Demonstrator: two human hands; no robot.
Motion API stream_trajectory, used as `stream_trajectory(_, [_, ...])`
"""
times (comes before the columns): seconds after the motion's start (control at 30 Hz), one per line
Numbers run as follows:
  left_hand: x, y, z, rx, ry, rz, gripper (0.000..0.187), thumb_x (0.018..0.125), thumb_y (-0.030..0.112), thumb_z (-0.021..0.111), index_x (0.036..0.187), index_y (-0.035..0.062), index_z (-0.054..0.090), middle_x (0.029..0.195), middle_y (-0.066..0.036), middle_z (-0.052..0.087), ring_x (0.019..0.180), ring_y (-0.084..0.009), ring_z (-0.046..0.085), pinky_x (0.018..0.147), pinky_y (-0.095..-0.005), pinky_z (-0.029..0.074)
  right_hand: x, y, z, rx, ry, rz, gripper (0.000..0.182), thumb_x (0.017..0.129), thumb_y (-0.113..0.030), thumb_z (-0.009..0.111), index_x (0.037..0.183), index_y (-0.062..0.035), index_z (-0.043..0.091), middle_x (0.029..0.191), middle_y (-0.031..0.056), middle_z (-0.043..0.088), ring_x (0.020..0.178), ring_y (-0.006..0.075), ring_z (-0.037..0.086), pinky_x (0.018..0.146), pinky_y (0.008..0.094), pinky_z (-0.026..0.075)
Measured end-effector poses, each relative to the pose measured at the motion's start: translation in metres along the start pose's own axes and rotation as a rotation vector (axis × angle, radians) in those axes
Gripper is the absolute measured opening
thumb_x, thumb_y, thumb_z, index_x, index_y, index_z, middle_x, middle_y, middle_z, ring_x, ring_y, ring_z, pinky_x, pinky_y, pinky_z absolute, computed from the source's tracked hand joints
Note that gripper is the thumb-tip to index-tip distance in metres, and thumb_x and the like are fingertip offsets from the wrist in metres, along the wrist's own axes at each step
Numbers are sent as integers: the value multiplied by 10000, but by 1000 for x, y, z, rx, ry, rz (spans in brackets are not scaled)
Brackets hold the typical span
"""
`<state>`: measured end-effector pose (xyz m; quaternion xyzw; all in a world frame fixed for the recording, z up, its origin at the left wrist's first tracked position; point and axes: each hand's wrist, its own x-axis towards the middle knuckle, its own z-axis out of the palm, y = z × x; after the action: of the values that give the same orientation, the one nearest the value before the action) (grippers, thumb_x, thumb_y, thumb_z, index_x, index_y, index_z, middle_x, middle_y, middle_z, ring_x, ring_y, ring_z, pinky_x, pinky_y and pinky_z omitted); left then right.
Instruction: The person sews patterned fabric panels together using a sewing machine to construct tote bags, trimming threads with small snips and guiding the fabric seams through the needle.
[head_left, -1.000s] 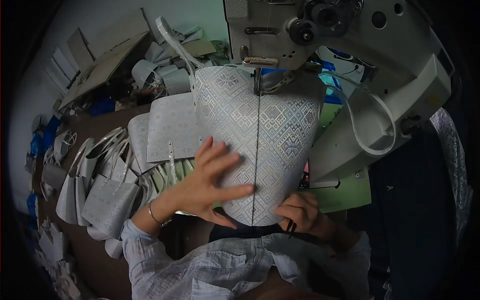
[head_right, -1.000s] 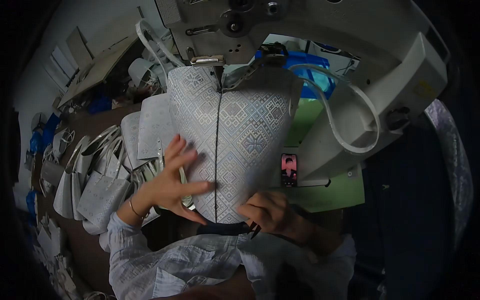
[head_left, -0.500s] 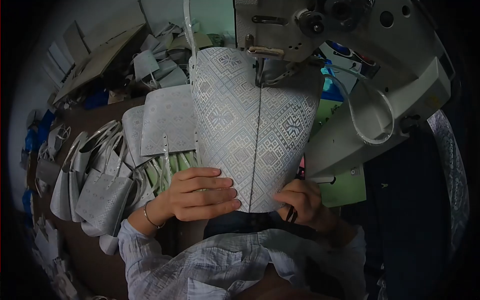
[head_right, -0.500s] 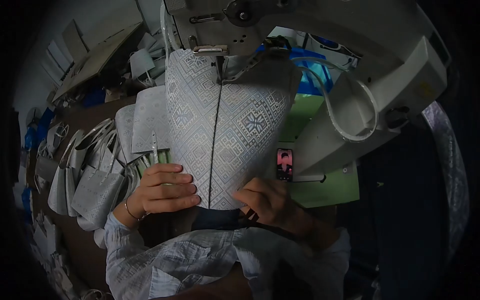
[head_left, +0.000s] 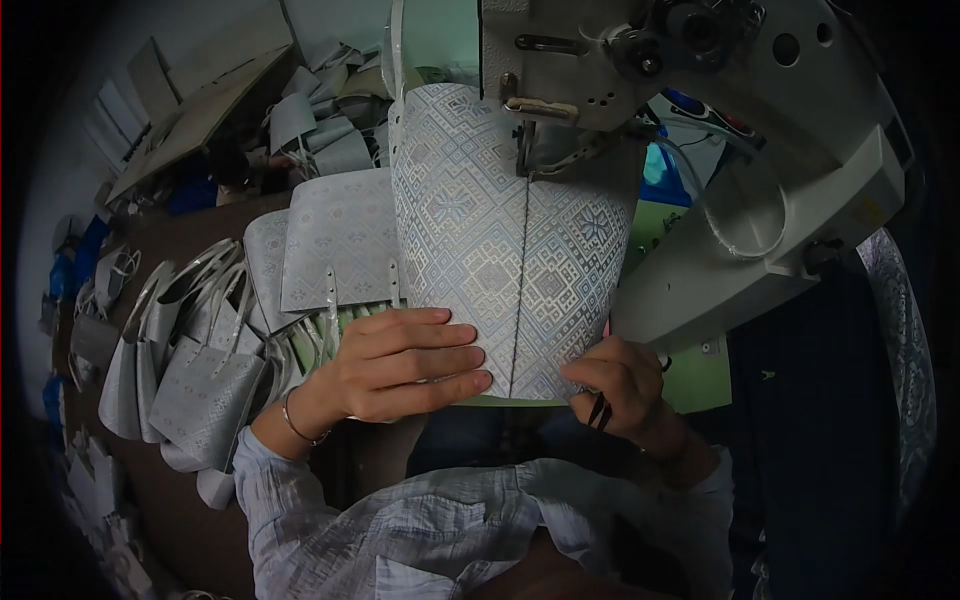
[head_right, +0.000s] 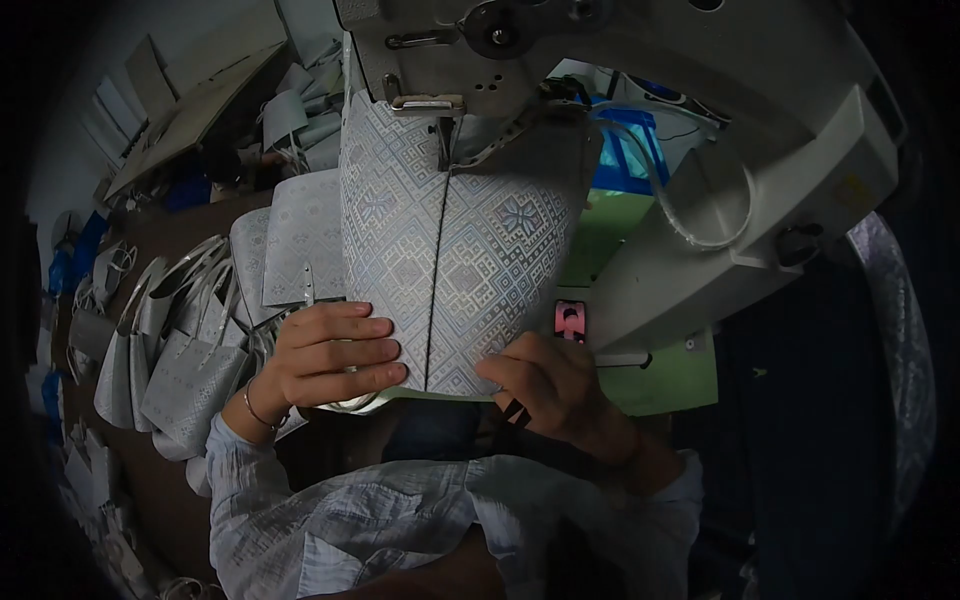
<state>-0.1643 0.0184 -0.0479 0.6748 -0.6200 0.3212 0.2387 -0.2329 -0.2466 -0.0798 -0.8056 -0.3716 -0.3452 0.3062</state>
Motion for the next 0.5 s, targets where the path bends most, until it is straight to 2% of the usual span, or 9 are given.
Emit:
stream_trajectory(0.03, [1,-1,-1,2,1,2,212,735,130,738,945,155,735,951,13,703,962,-169,663,857,-323,556,1,1,0,-1,1,-2,390,562,23,655,937,-57,582,757,71,575,567,219,573,478,326,435])
stream_trajectory(0.1, [3,-4,-2,-42,-19,-12,220,735,128,726,953,152,736,953,5,705,967,-171,664,867,-327,555,3,4,0,25,1,-16,254,775,-162,675,978,-37,589,763,73,555,571,203,570,456,324,437])
stream_trajectory(0.23, [8,-7,-1,-17,-24,-23,223,735,134,721,957,149,737,953,-1,706,969,-174,664,869,-329,555,5,11,-1,-28,20,-34,262,791,-203,674,987,-50,590,762,66,551,573,206,573,466,328,441])
stream_trajectory(0.3, [10,-9,-1,-25,-26,-15,223,733,124,726,955,148,737,953,-8,706,973,-178,665,873,-332,555,9,11,-5,32,-4,26,464,522,64,664,963,-60,587,743,58,554,535,197,538,457,317,413])
stream_trajectory(0.5, [14,-13,-3,-29,-24,-69,228,728,101,740,952,139,735,953,-21,705,970,-191,669,885,-346,553,17,15,-6,35,-20,35,485,527,79,652,984,-67,579,722,56,535,521,182,523,452,313,403])
